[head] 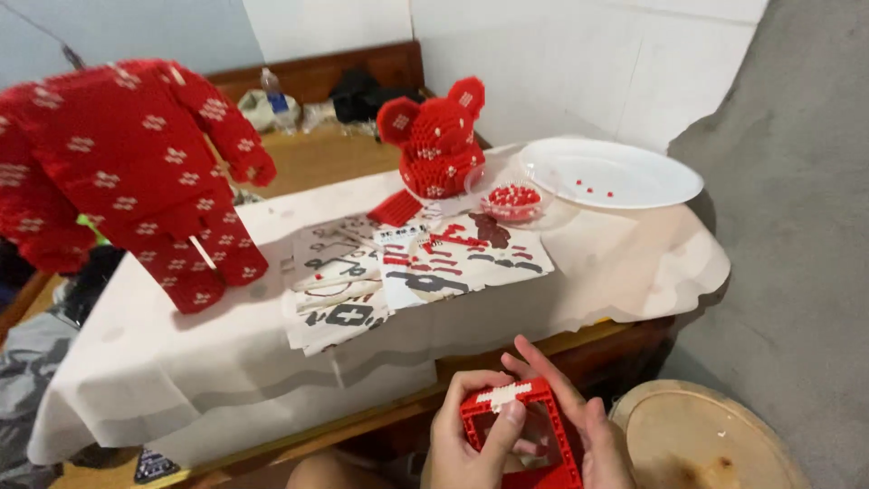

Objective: Assembling a small red and white cross-shaped object using plastic building blocks

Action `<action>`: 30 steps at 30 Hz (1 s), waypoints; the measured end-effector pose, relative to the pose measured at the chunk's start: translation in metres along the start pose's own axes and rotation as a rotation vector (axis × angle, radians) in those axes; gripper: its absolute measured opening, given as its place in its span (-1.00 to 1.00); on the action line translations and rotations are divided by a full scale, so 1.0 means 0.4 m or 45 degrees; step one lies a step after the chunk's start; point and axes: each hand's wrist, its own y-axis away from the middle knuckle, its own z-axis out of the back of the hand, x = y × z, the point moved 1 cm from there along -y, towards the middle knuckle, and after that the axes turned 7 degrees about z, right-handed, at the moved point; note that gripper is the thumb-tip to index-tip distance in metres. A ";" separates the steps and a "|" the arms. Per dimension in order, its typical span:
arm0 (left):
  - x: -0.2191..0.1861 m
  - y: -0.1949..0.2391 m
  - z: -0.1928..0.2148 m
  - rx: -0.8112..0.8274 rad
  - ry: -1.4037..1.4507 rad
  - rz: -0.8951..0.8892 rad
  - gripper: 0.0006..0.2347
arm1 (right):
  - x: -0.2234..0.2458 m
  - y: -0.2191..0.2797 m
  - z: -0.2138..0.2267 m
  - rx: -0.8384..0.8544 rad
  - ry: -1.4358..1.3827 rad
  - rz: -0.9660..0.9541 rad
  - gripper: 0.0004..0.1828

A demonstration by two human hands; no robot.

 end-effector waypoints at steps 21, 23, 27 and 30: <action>0.241 -0.139 0.243 -0.352 0.724 -0.048 -0.76 | -0.250 -0.135 -0.025 0.497 0.062 -0.080 0.08; 0.276 -0.142 0.291 -0.318 0.733 -0.122 -0.77 | -0.285 -0.126 -0.057 0.737 0.007 0.046 0.12; 0.301 -0.123 0.408 -0.337 0.748 -0.236 -0.73 | -0.313 -0.108 -0.144 0.487 0.429 -0.075 0.09; 0.305 -0.130 0.489 -0.254 0.555 -0.376 -0.72 | -0.296 -0.127 -0.212 0.744 0.688 -0.091 0.13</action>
